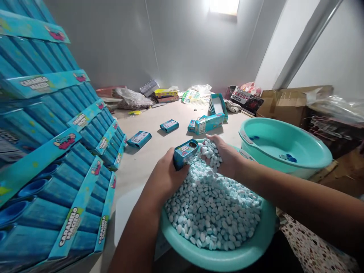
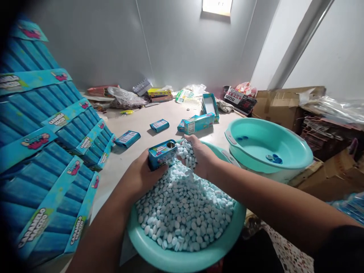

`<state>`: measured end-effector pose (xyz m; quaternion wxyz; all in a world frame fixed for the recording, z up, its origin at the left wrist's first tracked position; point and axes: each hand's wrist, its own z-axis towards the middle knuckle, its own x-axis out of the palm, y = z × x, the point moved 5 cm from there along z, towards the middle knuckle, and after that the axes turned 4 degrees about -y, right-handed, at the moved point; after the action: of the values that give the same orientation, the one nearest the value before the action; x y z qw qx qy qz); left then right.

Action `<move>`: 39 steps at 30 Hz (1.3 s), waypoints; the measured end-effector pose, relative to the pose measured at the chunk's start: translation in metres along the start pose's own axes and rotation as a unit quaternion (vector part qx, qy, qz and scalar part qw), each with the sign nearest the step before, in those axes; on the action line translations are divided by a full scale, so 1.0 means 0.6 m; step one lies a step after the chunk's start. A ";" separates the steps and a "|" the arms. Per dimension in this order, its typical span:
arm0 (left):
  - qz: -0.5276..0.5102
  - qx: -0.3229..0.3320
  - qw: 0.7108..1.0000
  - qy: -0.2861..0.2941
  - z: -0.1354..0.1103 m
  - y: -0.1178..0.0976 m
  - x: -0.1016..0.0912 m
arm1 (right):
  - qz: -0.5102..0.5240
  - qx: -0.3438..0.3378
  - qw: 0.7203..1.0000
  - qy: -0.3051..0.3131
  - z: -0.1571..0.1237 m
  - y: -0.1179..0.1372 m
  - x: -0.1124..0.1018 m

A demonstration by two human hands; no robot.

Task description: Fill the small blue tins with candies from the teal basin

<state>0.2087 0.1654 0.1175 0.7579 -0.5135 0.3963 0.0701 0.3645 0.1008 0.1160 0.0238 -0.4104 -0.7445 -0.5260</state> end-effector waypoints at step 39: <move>-0.021 0.042 0.998 0.053 -0.004 -0.005 0.008 | 0.022 -0.202 0.978 0.057 0.034 0.074 0.056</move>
<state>0.2123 0.1602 0.1161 0.7578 -0.4927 0.4275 0.0104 0.3782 0.1417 0.1565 -0.0054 -0.3920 -0.6115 -0.6872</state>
